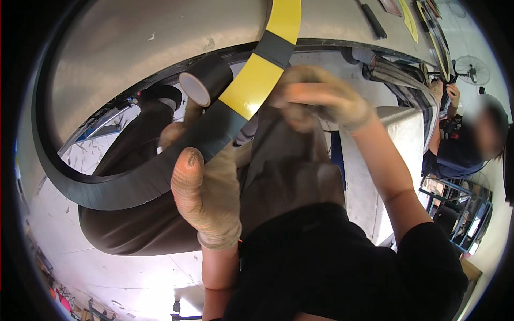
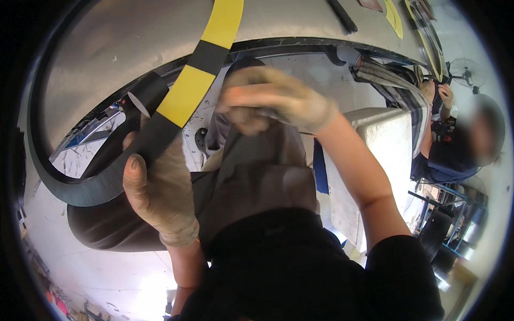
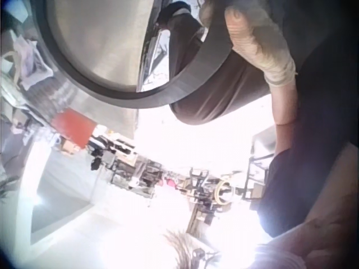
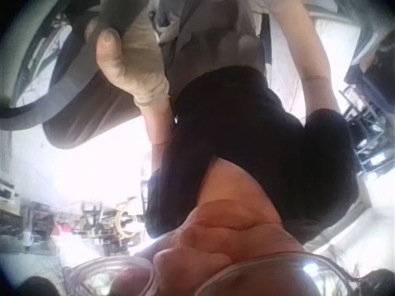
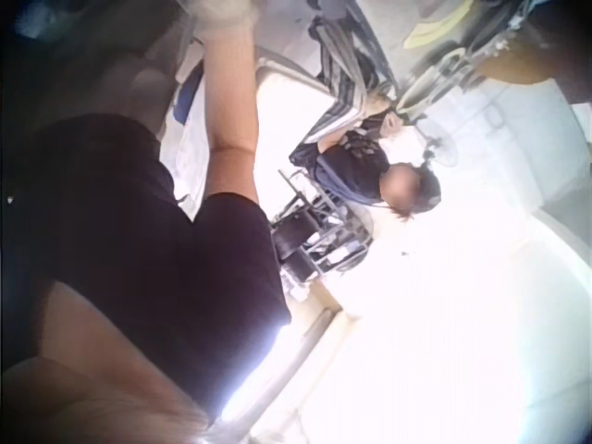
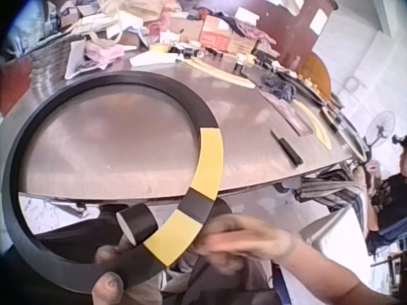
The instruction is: Manually applying black electrical tape in strips to a yellow plastic ring on a workbench.
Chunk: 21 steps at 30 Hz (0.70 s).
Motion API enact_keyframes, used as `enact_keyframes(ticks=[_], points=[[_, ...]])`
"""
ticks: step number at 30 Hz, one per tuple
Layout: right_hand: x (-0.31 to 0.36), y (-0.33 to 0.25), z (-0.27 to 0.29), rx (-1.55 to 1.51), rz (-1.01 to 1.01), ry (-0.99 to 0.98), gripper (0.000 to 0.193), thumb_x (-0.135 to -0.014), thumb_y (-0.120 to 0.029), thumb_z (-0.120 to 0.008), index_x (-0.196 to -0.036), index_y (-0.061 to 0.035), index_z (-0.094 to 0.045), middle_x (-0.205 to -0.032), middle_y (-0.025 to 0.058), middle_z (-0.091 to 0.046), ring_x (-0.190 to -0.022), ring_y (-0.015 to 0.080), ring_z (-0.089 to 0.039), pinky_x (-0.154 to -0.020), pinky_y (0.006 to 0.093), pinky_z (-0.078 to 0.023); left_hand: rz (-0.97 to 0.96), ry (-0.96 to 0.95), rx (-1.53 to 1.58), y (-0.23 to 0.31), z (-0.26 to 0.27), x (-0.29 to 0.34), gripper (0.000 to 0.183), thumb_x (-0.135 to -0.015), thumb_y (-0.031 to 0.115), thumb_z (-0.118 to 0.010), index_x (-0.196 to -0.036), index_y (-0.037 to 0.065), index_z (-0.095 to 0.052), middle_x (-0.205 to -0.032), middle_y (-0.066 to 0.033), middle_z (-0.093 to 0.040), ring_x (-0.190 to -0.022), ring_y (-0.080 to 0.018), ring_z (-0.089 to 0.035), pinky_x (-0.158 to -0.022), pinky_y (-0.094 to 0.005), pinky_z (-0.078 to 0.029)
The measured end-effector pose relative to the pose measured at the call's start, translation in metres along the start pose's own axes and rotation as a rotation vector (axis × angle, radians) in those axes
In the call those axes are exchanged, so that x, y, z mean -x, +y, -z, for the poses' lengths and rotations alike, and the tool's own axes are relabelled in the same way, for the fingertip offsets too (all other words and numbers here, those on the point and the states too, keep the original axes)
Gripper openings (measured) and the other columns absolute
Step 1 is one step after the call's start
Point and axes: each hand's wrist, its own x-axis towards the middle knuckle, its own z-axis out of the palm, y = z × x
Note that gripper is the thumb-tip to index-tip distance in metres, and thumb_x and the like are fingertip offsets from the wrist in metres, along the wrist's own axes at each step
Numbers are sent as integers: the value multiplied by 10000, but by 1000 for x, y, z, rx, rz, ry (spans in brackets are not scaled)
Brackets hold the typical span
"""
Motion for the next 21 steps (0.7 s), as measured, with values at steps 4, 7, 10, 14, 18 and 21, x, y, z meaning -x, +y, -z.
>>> enact_keyframes(ticks=[4,7,10,14,18,21], points=[[4,-71,-59,325,66,230,449,-1039,-338,-450,-1252,32,-589,-709,121,-617,-461,136,-560,-373,209,-376,-31,35,26,-12,-9,5,425,-942,257,-617,-1269,-14,-580,-1349,-175,-557,-1299,-280,-505,-1174,-475,-311],[-23,-91,-91,378,34,372,405,-1052,-284,-431,-1290,9,-578,-760,132,-653,-535,131,-627,-421,208,-435,-36,-21,-79,-19,-7,-3,447,-956,248,-593,-1309,-22,-544,-1356,-156,-548,-1298,-276,-500,-1172,-467,-316],[-52,-85,-107,144,55,385,313,-1046,-157,-462,-1305,-30,-584,-824,144,-694,-625,112,-679,-490,212,-502,-128,-64,-219,-11,17,-7,442,-914,237,-666,-1278,42,-506,-1474,-238,-437,-1340,-344,-454,-1153,-513,-317],[12,-103,-97,531,-354,77,346,-992,-353,-587,-1125,-44,-670,-720,52,-666,-506,102,-585,-479,221,-458,-120,-69,-216,-1,4,-15,396,-909,250,-676,-1243,83,-544,-1522,-268,-379,-1385,-416,-425,-1184,-540,-276],[-8,-28,-81,312,-555,206,368,-901,-420,-717,-859,-54,-712,-618,43,-653,-466,99,-576,-451,219,-422,-172,-91,-261,-1,13,-17,403,-875,269,-712,-1228,143,-565,-1528,-254,-380,-1412,-409,-390,-1202,-536,-235],[-51,16,-29,416,-196,119,318,-876,-303,-728,-977,-2,-707,-806,68,-715,-668,117,-651,-566,266,-492,-152,-133,-281,-5,19,-16,420,-849,298,-740,-1218,181,-575,-1538,-256,-364,-1440,-407,-339,-1209,-546,-199]])
